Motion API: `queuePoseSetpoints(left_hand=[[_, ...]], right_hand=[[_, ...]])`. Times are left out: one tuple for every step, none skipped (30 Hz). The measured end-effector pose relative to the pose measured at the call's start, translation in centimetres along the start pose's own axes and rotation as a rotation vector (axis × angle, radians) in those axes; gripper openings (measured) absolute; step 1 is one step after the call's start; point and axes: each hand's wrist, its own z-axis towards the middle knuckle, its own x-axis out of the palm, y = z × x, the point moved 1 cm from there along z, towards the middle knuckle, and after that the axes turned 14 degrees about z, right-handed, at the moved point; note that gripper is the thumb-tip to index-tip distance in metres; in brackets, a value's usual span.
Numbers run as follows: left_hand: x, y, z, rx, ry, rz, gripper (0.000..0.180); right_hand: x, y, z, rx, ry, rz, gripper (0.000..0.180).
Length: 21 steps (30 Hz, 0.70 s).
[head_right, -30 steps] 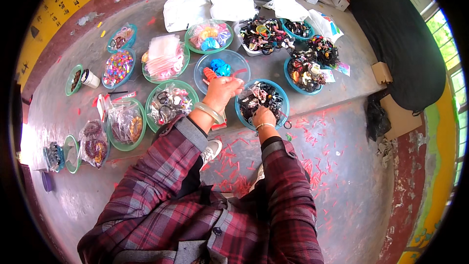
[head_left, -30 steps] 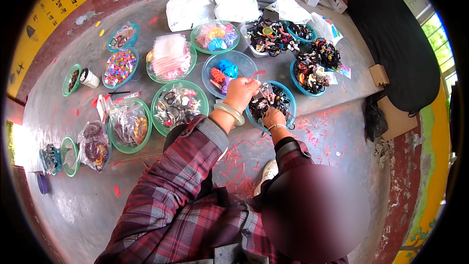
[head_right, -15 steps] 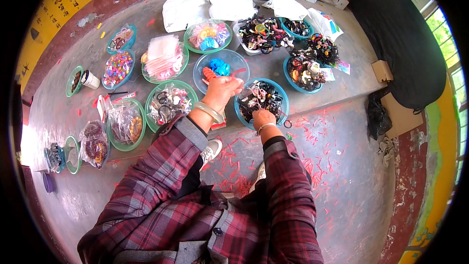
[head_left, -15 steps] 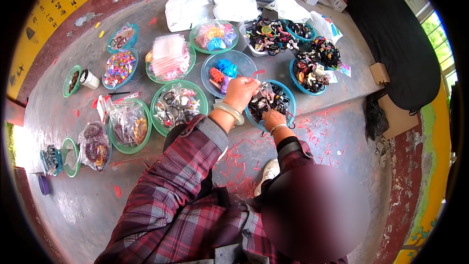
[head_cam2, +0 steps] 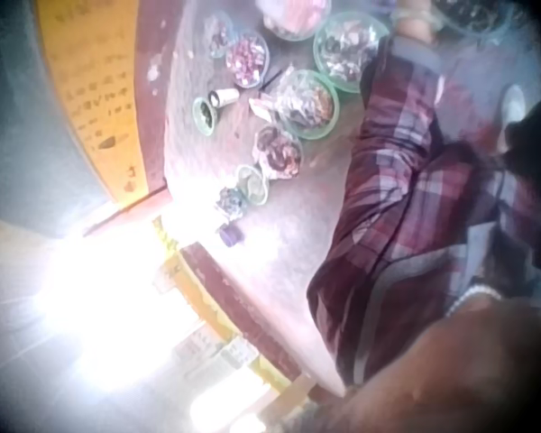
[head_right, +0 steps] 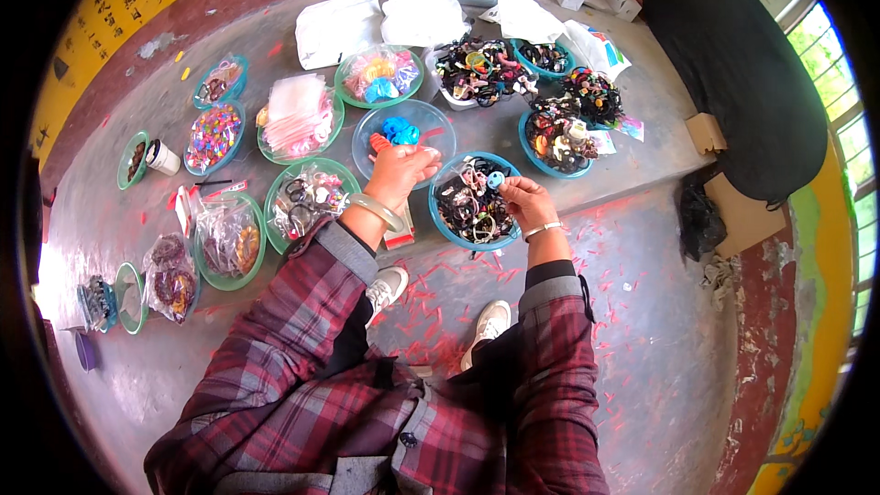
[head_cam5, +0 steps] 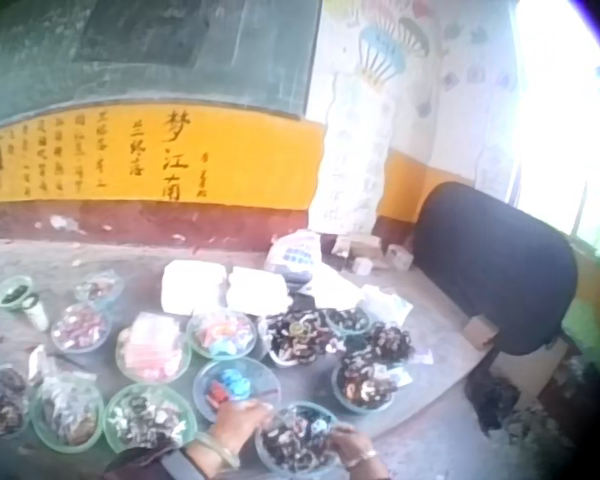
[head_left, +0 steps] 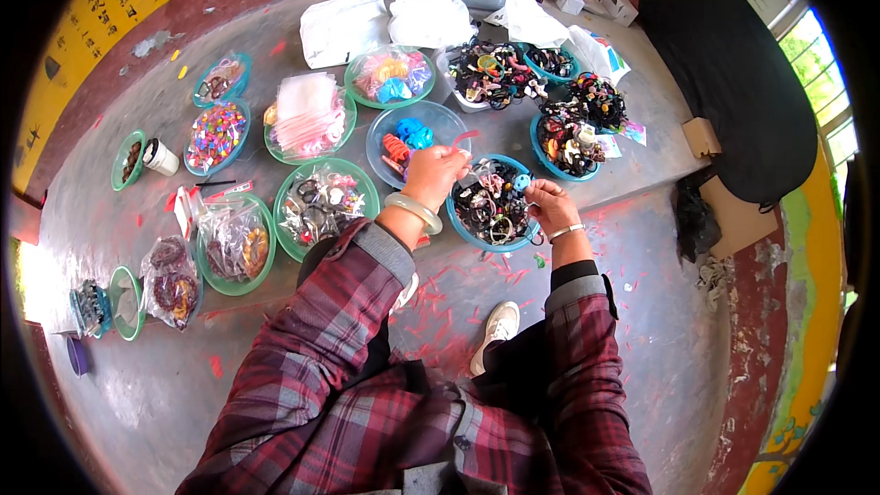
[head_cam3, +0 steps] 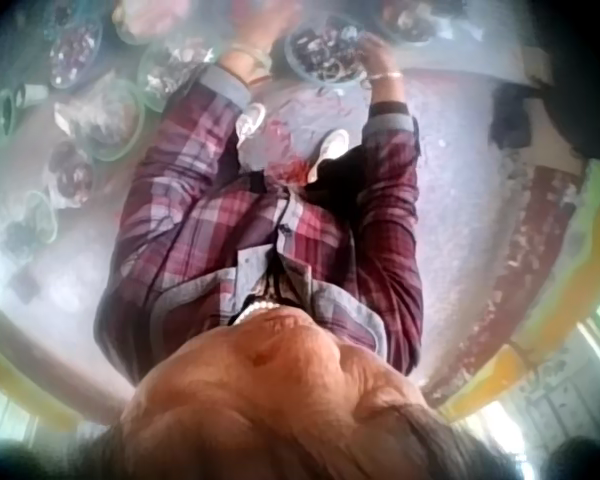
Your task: The person sits on the floor surrounded by bowls of hair accessories and plastic bags. They pick up individual hair clips and ties, inspect them, and place them into small plastic bags or back into the bowls.
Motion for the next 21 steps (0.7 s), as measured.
queuePoseSetpoints(left_hand=[[0.1, -0.4, -0.2, 0.006, 0.005, 0.016, 0.022], [0.4, -0.5, -0.3, 0.02, -0.013, -0.025, 0.022], [0.6, -0.5, -0.4, 0.033, -0.031, -0.066, 0.022], [0.9, -0.7, -0.5, 0.046, -0.048, -0.107, 0.023], [1.1, -0.8, -0.5, 0.04, -0.028, -0.121, 0.023], [1.2, -0.7, -0.5, 0.04, -0.011, -0.116, 0.023], [1.3, -0.5, -0.4, 0.041, 0.007, -0.111, 0.023], [1.4, -0.4, -0.3, 0.042, 0.024, -0.105, 0.023], [1.3, -0.5, -0.2, -0.03, 0.099, 0.005, 0.02], [1.4, -0.5, -0.2, -0.027, 0.116, 0.021, 0.019], [1.6, -0.3, -0.2, -0.024, 0.133, 0.038, 0.019], [1.8, -0.2, -0.2, -0.024, 0.154, 0.056, 0.019], [2.1, 0.0, -0.2, -0.025, 0.146, 0.106, 0.018], [2.5, 0.1, -0.3, -0.023, 0.178, 0.08, 0.018], [3.0, -0.2, -0.7, -0.024, 0.209, 0.055, 0.018], [3.4, -0.3, -0.9, -0.025, 0.239, 0.03, 0.018], [3.9, -0.2, -1.1, -0.015, 0.244, 0.063, 0.018], [4.3, -0.3, -1.2, 0.002, 0.253, 0.128, 0.017], [4.7, -0.3, -1.3, 0.019, 0.261, 0.194, 0.017], [5.1, -0.3, -1.5, 0.036, 0.27, 0.259, 0.017], [5.5, -0.7, -1.9, 0.058, 0.262, 0.352, 0.017]], right_hand=[[0.4, 0.4, -0.4, -0.019, 0.019, 0.084, 0.005], [0.8, 0.9, -0.9, -0.046, 0.026, 0.102, 0.005], [1.6, 1.5, -1.7, -0.073, 0.033, 0.119, 0.005], [1.9, 2.0, -2.1, -0.1, 0.041, 0.136, 0.006], [1.3, 2.2, -1.8, -0.185, 0.036, 0.104, 0.008], [1.7, 2.6, -2.3, -0.284, 0.053, 0.073, 0.008], [2.1, 3.1, -2.9, -0.384, 0.069, 0.042, 0.009], [2.4, 3.8, -3.6, -0.483, 0.086, 0.01, 0.009], [2.7, 4.6, -4.5, -0.509, 0.12, -0.031, 0.011], [3.1, 5.1, -5.3, -0.509, 0.124, -0.03, 0.011], [3.4, 5.6, -6.1, -0.509, 0.128, -0.03, 0.011], [3.6, 5.9, -6.8, -0.509, 0.128, -0.028, 0.011], [3.4, 6.4, -7.1, -0.497, 0.189, -0.126, 0.01], [3.4, 6.5, -7.4, -0.471, 0.136, -0.153, 0.01], [3.3, 6.4, -7.6, -0.443, 0.082, -0.177, 0.009], [3.4, 6.3, -7.9, -0.414, 0.028, -0.202, 0.009], [3.9, 6.0, -8.1, -0.444, 0.056, -0.293, 0.011], [4.5, 6.1, -8.3, -0.517, 0.087, -0.461, 0.011], [5.1, 6.1, -8.5, -0.588, 0.119, -0.63, 0.012], [5.7, 6.1, -8.6, -0.657, 0.152, -0.8, 0.012], [6.3, 5.9, -8.8, -0.639, 0.112, -0.867, 0.013]])
